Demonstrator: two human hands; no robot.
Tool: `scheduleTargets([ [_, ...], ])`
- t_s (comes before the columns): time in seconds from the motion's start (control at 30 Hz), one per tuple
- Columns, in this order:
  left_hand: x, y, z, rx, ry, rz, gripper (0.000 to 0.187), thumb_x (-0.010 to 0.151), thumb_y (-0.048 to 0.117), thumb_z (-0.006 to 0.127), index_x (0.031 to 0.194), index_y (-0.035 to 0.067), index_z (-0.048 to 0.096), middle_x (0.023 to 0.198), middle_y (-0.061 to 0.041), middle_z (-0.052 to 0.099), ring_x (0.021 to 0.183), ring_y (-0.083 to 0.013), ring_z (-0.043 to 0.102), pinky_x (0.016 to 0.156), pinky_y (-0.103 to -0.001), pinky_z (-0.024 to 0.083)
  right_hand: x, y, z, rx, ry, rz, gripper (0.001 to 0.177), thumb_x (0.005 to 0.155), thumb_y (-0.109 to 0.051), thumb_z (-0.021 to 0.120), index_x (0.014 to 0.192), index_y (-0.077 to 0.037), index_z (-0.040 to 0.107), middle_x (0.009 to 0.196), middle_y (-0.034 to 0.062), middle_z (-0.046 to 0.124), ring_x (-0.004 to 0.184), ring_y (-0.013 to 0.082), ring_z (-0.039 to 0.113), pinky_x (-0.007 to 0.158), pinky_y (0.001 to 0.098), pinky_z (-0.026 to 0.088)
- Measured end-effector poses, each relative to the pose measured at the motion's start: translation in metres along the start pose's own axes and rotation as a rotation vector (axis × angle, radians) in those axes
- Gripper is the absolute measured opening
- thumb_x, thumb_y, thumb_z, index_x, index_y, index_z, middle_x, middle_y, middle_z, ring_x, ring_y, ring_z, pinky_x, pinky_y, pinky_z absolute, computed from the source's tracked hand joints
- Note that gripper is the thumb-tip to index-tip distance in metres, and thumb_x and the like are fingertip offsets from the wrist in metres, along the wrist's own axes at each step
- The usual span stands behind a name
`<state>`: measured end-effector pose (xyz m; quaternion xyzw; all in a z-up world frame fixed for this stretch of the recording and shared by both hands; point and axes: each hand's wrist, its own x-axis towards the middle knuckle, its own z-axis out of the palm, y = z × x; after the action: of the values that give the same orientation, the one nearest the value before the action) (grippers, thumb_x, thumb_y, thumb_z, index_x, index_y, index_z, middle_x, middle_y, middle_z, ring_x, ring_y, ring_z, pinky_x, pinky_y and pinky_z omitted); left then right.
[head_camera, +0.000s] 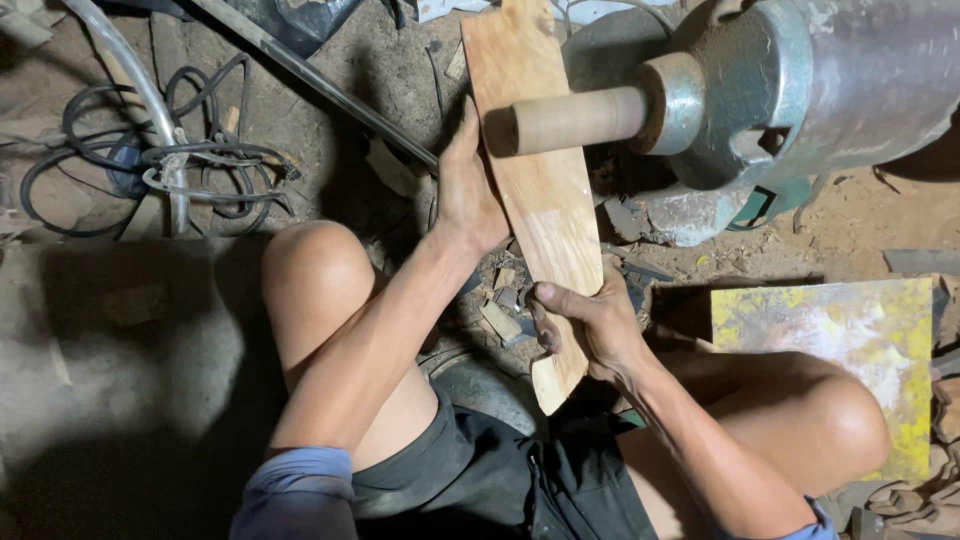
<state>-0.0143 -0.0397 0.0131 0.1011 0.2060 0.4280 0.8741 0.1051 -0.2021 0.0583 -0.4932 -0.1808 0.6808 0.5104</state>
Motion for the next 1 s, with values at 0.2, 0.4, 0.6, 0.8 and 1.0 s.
scheduleTargets([
  [0.2,-0.026,-0.006,0.004,-0.032,-0.095,0.002,0.062,0.108,0.053,0.038,0.147,0.005,0.048,0.137,-0.018,0.06,0.125,-0.0315,0.062,0.107,-0.052,0.053,-0.02,0.014,-0.004,-0.005,0.023,0.032,0.031,0.086,-0.001,0.072,0.11,0.007,0.055,0.069,0.0171,0.065,0.044,0.0187,0.06,0.036,0.0312,0.049],
  [0.4,-0.049,-0.016,0.007,-0.115,-0.091,-0.086,0.063,0.111,0.054,0.036,0.149,0.005,0.049,0.139,-0.016,0.062,0.125,-0.0304,0.062,0.11,-0.049,0.051,-0.045,0.028,-0.009,0.048,0.018,0.025,0.035,0.085,-0.002,0.074,0.113,0.007,0.054,0.068,0.0157,0.063,0.044,0.0194,0.058,0.037,0.0328,0.048],
  [0.6,-0.069,-0.024,0.003,-0.139,-0.143,-0.194,0.067,0.111,0.057,0.034,0.151,0.006,0.047,0.142,-0.016,0.061,0.127,-0.0292,0.062,0.112,-0.049,0.049,-0.068,0.045,-0.018,0.004,0.024,0.019,0.039,0.083,-0.004,0.074,0.115,0.005,0.053,0.067,0.0145,0.062,0.043,0.0196,0.059,0.037,0.0326,0.049],
  [0.8,-0.092,-0.027,0.005,-0.185,-0.126,-0.302,0.064,0.113,0.055,0.032,0.154,0.008,0.045,0.146,-0.012,0.059,0.133,-0.0274,0.058,0.117,-0.049,0.043,-0.092,0.06,-0.031,0.053,-0.021,0.093,0.035,0.09,-0.004,0.075,0.111,0.012,0.053,0.066,0.0163,0.061,0.046,0.0209,0.059,0.041,0.0336,0.05],
  [1.0,-0.099,-0.033,0.007,-0.054,-0.053,-0.32,0.062,0.107,0.053,0.034,0.154,0.014,0.044,0.147,-0.009,0.058,0.133,-0.0248,0.057,0.117,-0.048,0.044,-0.103,0.057,-0.027,0.089,-0.036,0.083,0.038,0.086,-0.003,0.073,0.115,0.009,0.052,0.067,0.0152,0.063,0.044,0.0198,0.059,0.04,0.0335,0.05],
])
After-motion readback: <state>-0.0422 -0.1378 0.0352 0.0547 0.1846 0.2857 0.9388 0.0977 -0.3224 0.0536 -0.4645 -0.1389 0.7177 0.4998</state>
